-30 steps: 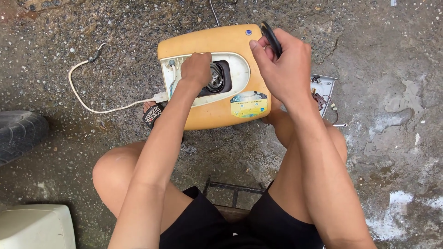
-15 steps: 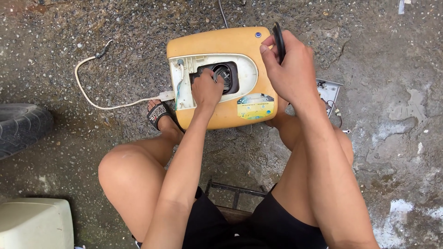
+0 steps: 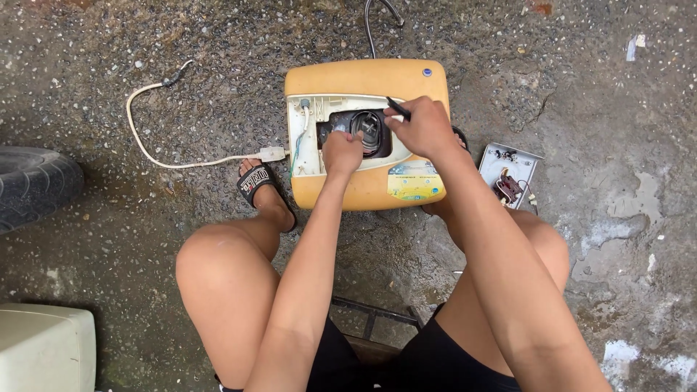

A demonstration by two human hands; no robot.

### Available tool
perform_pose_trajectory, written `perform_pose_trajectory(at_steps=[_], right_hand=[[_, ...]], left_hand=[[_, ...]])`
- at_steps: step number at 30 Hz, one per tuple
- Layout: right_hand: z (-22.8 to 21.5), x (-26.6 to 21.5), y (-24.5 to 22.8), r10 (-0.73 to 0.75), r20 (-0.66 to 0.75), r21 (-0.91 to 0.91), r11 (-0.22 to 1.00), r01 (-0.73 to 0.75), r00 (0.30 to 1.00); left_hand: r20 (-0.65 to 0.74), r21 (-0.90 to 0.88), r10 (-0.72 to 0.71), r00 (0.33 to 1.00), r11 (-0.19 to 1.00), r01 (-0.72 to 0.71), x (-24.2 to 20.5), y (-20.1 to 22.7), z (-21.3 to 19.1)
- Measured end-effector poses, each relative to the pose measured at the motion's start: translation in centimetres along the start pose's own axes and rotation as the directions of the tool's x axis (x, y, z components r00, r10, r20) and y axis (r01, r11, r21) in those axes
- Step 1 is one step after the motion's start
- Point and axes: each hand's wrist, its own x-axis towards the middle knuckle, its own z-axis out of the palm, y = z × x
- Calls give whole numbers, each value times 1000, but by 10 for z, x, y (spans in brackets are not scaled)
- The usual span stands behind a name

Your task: Disassembling and inspecting the internal components of a small electric water heater.

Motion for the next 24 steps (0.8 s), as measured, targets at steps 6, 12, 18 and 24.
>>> perform_pose_trajectory(at_steps=[6, 12, 18, 24], right_hand=[[46, 19, -4, -27, 83, -190, 981, 42, 996], [79, 36, 8, -65, 89, -499, 861, 101, 994], [69, 35, -7, -9, 93, -485, 873, 53, 996], [71, 46, -9, 12, 105, -566, 823, 50, 994]], left_hand=[[36, -68, -75, 997, 995, 77, -42, 42, -33], [47, -50, -102, 994, 993, 105, -47, 49, -42], [57, 27, -72, 996, 997, 70, -45, 49, -43], [0, 95, 155, 988, 983, -154, -45, 54, -65]])
